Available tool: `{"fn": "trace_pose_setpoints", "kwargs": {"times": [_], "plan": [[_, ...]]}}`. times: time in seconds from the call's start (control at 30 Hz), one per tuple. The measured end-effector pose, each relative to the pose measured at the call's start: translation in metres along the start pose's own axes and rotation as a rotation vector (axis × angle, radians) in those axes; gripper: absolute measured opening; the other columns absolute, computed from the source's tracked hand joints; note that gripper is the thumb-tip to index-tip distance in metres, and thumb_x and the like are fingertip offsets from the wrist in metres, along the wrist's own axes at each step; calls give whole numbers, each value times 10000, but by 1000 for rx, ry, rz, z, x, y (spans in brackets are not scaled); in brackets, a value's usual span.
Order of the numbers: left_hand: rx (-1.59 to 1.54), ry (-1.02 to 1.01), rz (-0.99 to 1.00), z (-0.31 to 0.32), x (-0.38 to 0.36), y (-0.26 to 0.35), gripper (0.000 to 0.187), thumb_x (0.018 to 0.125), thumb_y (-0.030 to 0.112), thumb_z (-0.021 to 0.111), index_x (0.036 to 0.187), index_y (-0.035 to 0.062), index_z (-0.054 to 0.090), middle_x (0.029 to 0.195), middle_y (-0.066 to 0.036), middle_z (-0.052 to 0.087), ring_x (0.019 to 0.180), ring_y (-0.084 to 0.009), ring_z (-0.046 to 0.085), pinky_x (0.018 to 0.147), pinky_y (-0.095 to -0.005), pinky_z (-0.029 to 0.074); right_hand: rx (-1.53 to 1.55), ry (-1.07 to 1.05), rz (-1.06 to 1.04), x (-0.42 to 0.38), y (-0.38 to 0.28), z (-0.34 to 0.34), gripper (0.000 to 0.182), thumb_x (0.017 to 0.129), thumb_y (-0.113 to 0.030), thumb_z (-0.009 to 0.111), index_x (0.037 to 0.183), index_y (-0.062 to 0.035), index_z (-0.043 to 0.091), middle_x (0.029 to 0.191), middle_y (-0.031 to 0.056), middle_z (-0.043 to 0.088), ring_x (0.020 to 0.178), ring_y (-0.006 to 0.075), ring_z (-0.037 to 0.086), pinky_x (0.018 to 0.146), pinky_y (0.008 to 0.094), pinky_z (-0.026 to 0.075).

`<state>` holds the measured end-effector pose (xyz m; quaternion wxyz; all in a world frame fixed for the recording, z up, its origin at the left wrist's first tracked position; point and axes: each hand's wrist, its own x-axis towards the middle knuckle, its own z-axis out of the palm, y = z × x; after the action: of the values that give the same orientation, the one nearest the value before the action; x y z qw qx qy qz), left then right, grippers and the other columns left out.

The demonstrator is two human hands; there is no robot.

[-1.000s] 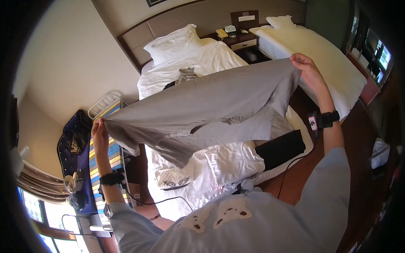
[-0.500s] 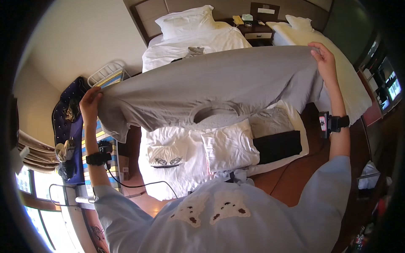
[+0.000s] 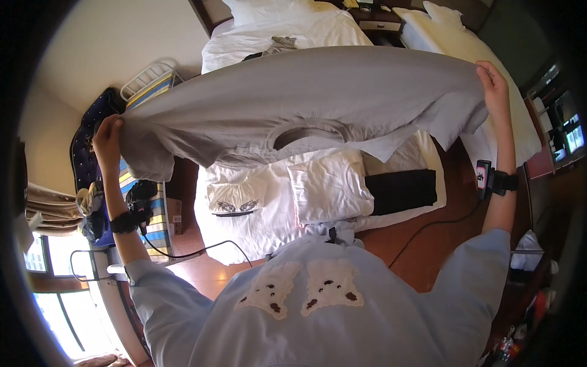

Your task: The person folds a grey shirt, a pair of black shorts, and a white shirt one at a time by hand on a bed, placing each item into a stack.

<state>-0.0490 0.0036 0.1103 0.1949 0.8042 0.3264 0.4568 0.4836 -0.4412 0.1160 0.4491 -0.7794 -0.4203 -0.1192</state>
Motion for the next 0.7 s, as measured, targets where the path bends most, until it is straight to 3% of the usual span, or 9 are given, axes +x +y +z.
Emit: {"fn": "trace_pose_setpoints", "kwargs": {"times": [0.1, 0.2, 0.3, 0.4, 0.47, 0.53, 0.57, 0.63, 0.7], "plan": [[51, -66, -34, 2, 6, -5, 179, 741, 116, 576, 874, -4, 579, 767, -55, 608, 705, -60, 520, 660, -193, 405, 91, -51, 60, -7, -4, -3, 160, 816, -92, 460, 929, 15, 501, 808, -10, 496, 769, 65, 444, 713, 174, 333], [94, -82, 69, 25, 8, -4, 166, 745, 109, 559, 867, -2, 575, 764, -75, 607, 699, -86, 536, 659, -208, 408, 149, -115, 65, -11, -8, 6, 158, 816, -66, 439, 944, 9, 492, 828, -4, 494, 779, 60, 443, 720, 168, 327], [173, -62, 117, 43, 8, -8, 155, 749, 93, 538, 869, 1, 572, 754, -91, 601, 683, -125, 551, 658, -226, 412, -62, -135, 53, -11, 14, 6, 159, 813, -51, 426, 944, 7, 495, 863, 9, 506, 822, 73, 452, 753, 176, 324], [133, -76, 124, 45, -3, 2, 141, 750, 74, 519, 859, -7, 559, 776, -99, 585, 708, -152, 544, 680, -236, 405, -174, 24, -44, -29, 21, 2, 164, 818, -70, 429, 948, 5, 495, 911, 22, 517, 881, 96, 458, 797, 195, 318], [64, -122, 202, 38, -20, -2, 121, 758, 47, 491, 842, -17, 552, 799, -86, 571, 755, -144, 529, 703, -237, 395, -32, -19, 23, -55, 13, -3, 172, 824, -90, 429, 950, 7, 496, 940, 31, 517, 912, 111, 454, 820, 211, 313], [-69, -160, 48, 31, -54, 8, 120, 760, 30, 475, 841, -12, 553, 822, -74, 564, 773, -134, 517, 713, -245, 394, 128, 33, 187, -101, 19, -11, 185, 829, -116, 432, 950, 8, 496, 963, 41, 514, 933, 123, 452, 836, 224, 309], [-38, -313, -164, 14, -88, -2, 117, 755, 29, 477, 835, 0, 557, 848, -68, 561, 786, -123, 504, 718, -248, 389, 212, 105, 323, -137, 37, -14, 193, 832, -132, 434, 950, 8, 496, 971, 45, 511, 939, 126, 452, 840, 229, 308], [-148, -370, -173, 2, -132, -24, 119, 721, 14, 480, 811, 3, 556, 803, -57, 564, 747, -123, 504, 687, -245, 395, 157, 111, 324, -186, 48, -17, 205, 830, -147, 441, 951, 11, 495, 937, 45, 506, 893, 118, 456, 815, 227, 319], [-69, -417, -298, 0, -168, -12, 83, 699, -10, 465, 729, -1, 542, 760, -65, 569, 711, -129, 505, 664, -244, 397, 367, 22, 528, -226, 40, -16, 177, 825, -147, 452, 912, -1, 498, 873, 29, 499, 830, 104, 454, 765, 226, 337]]}}
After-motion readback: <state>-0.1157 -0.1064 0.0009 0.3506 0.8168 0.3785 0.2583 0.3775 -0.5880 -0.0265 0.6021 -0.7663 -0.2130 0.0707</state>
